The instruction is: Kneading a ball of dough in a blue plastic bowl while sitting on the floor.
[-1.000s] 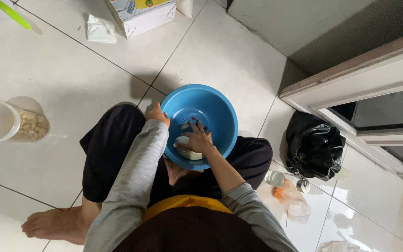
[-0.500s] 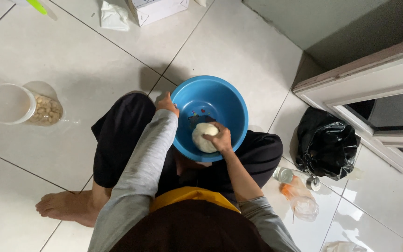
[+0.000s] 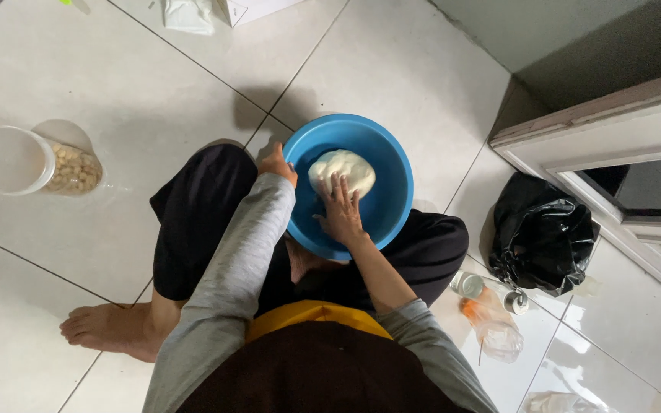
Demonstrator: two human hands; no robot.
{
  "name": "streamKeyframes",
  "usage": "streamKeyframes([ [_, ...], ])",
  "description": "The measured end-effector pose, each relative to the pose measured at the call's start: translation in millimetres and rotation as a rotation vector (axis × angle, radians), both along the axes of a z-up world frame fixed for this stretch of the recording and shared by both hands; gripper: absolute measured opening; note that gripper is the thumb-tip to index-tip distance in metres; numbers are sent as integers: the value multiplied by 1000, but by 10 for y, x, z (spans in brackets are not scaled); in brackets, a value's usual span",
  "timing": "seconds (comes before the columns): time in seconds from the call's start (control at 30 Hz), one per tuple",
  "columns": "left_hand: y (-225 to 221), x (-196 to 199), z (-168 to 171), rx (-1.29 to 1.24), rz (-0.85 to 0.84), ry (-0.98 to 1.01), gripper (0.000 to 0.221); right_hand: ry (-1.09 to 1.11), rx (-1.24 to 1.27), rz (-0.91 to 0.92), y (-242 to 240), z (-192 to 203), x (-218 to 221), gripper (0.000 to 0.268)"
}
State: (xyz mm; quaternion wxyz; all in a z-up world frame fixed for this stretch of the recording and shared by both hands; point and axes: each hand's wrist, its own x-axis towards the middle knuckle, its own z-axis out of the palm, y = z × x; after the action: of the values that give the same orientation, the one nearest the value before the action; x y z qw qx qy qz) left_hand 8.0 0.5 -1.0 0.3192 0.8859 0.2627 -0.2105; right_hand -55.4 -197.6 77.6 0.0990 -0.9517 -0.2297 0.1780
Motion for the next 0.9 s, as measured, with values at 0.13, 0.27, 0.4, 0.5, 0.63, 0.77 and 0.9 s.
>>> streamKeyframes([
  [0.13,-15,-41,120,-17,-3,-11,51,-132,36,123,-261,-162,203,37],
  [0.27,-1,-90,326,-63,-6,-31,52,-356,27,-129,-284,146,780,20],
  [0.4,-27,-76,214,-41,-13,-62,58,-267,320,-299,-260,1,1432,19],
  [0.5,-26,-87,224,-79,10,-44,58,-62,178,-351,-409,-798,1725,48],
  [0.63,-13,-38,155,-89,-3,-33,58,231,175,-553,-287,-1019,1409,62],
  [0.77,-38,-57,177,-44,3,-15,55,35,176,-234,-189,-423,724,36],
  [0.9,-45,-75,166,-51,1,-55,54,33,75,-19,-146,386,36,42],
])
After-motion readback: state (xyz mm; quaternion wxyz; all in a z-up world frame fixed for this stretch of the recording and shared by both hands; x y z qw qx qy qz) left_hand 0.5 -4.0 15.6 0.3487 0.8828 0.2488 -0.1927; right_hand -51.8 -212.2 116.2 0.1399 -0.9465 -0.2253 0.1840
